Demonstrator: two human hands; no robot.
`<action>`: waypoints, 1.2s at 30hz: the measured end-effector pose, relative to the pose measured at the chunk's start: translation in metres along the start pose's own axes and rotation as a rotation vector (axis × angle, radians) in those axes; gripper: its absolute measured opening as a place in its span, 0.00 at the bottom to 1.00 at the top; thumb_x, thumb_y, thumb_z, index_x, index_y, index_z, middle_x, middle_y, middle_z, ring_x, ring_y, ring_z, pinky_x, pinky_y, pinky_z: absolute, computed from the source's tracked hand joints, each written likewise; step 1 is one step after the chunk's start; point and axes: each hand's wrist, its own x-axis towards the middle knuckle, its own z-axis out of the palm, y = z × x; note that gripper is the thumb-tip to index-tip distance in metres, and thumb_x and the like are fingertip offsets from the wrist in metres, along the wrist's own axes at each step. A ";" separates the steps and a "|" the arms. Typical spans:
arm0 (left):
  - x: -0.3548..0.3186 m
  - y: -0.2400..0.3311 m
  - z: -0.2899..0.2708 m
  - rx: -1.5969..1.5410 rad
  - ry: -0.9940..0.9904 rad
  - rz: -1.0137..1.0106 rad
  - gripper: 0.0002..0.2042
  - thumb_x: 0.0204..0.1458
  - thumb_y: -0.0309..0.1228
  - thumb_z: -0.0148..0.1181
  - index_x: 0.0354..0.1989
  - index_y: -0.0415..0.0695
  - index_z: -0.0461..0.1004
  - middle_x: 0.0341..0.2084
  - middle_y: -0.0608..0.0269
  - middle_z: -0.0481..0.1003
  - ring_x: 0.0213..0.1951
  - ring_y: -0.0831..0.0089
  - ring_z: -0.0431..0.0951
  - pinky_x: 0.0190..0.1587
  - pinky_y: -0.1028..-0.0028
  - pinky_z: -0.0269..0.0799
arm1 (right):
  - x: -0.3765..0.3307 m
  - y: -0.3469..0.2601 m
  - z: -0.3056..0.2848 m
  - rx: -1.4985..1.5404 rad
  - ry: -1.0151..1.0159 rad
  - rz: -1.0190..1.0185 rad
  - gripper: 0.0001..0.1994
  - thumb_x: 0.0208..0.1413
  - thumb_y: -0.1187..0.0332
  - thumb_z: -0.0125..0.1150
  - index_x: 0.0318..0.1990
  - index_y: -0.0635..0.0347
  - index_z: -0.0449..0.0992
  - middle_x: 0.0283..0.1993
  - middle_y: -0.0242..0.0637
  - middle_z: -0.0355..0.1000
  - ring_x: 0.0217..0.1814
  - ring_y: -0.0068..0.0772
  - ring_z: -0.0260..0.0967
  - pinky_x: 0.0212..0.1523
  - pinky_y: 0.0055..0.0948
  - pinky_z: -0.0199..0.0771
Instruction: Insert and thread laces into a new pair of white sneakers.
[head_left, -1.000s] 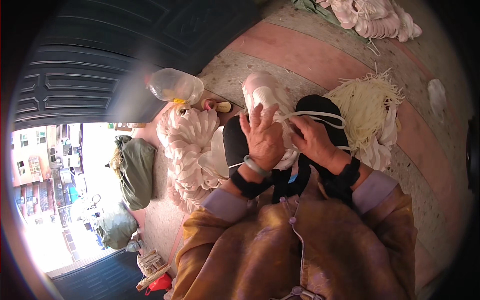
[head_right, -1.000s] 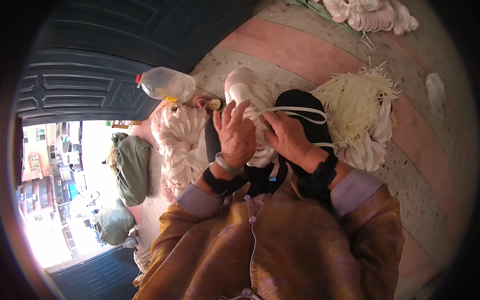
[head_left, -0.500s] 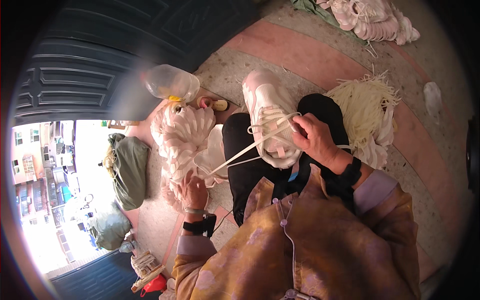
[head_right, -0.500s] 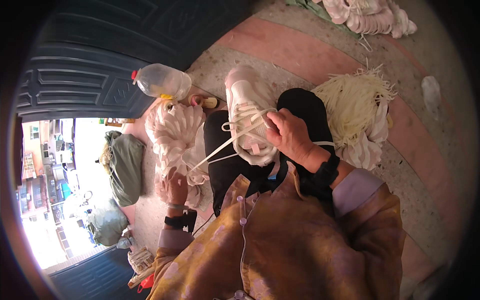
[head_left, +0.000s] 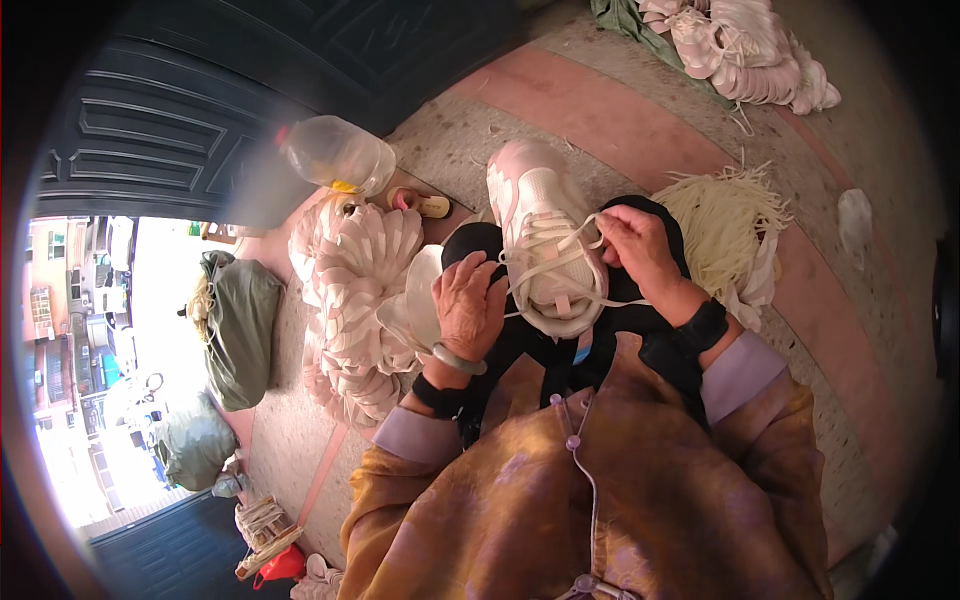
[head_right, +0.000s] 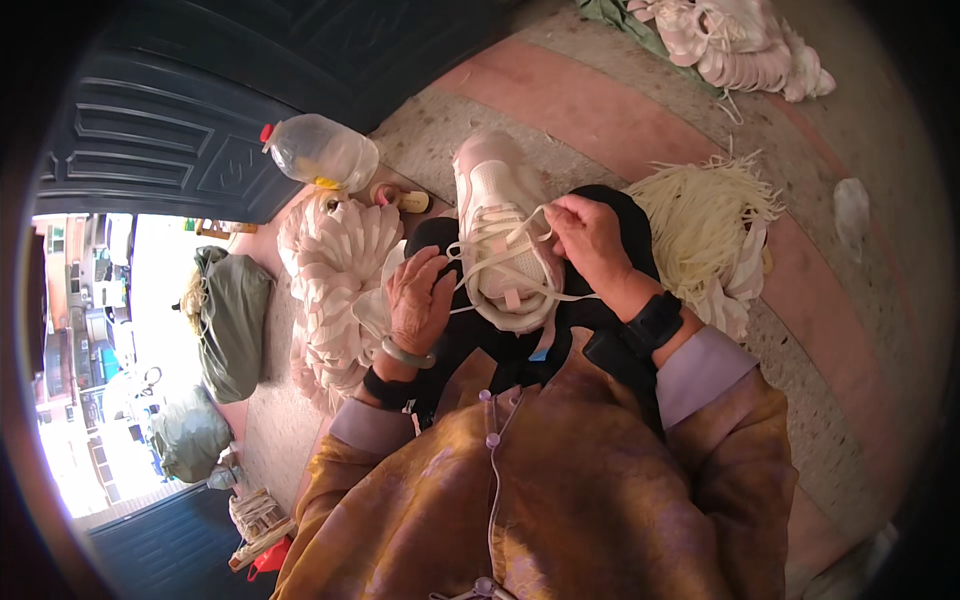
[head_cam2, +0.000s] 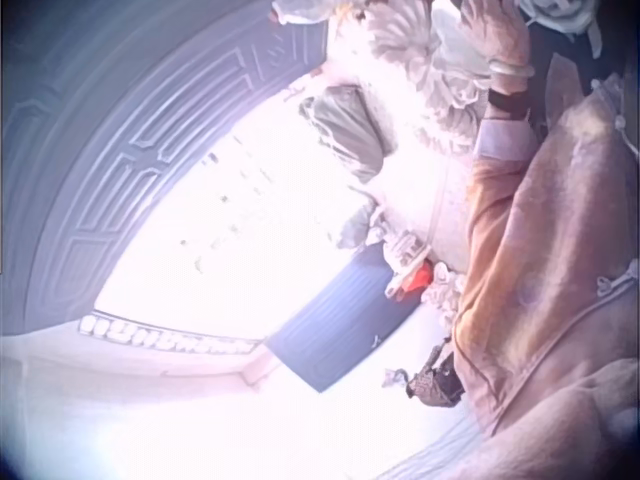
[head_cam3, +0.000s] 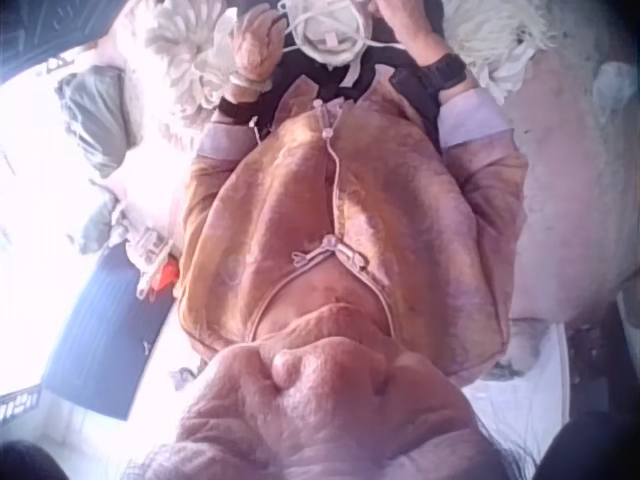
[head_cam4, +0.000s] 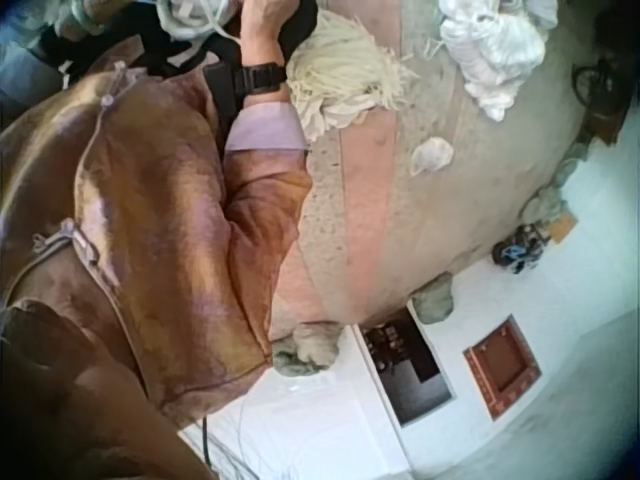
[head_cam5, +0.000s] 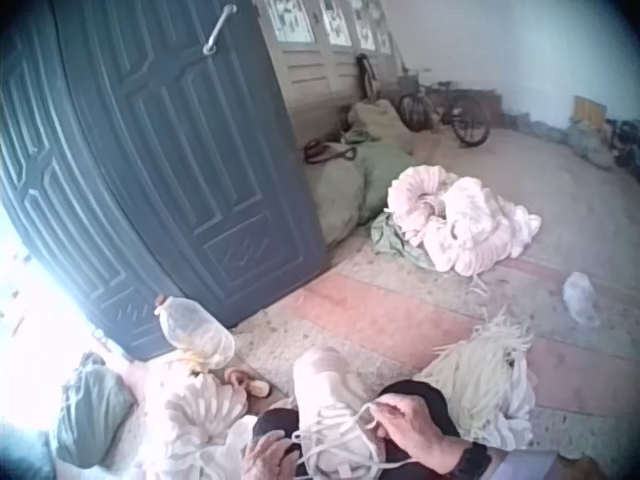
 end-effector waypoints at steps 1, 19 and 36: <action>0.001 0.002 0.002 0.001 0.005 -0.002 0.10 0.47 0.31 0.57 0.37 0.43 0.75 0.44 0.58 0.72 0.46 0.59 0.70 0.50 0.64 0.60 | 0.001 -0.001 0.001 0.000 -0.005 0.004 0.12 0.53 0.63 0.57 0.29 0.65 0.71 0.23 0.30 0.69 0.21 0.20 0.66 0.23 0.22 0.65; -0.006 0.011 -0.006 -0.046 -0.016 0.195 0.03 0.44 0.26 0.58 0.28 0.42 0.73 0.34 0.60 0.74 0.38 0.61 0.72 0.47 0.63 0.61 | -0.029 -0.021 -0.010 -0.342 0.117 -0.625 0.05 0.46 0.74 0.59 0.31 0.59 0.72 0.29 0.35 0.66 0.29 0.31 0.65 0.33 0.28 0.64; -0.022 0.034 -0.029 -0.175 -0.396 0.432 0.03 0.40 0.26 0.57 0.23 0.45 0.68 0.17 0.61 0.67 0.23 0.61 0.71 0.29 0.65 0.65 | -0.030 -0.028 0.040 -1.077 -0.137 -0.783 0.07 0.41 0.67 0.59 0.29 0.56 0.74 0.32 0.35 0.68 0.36 0.35 0.66 0.39 0.37 0.56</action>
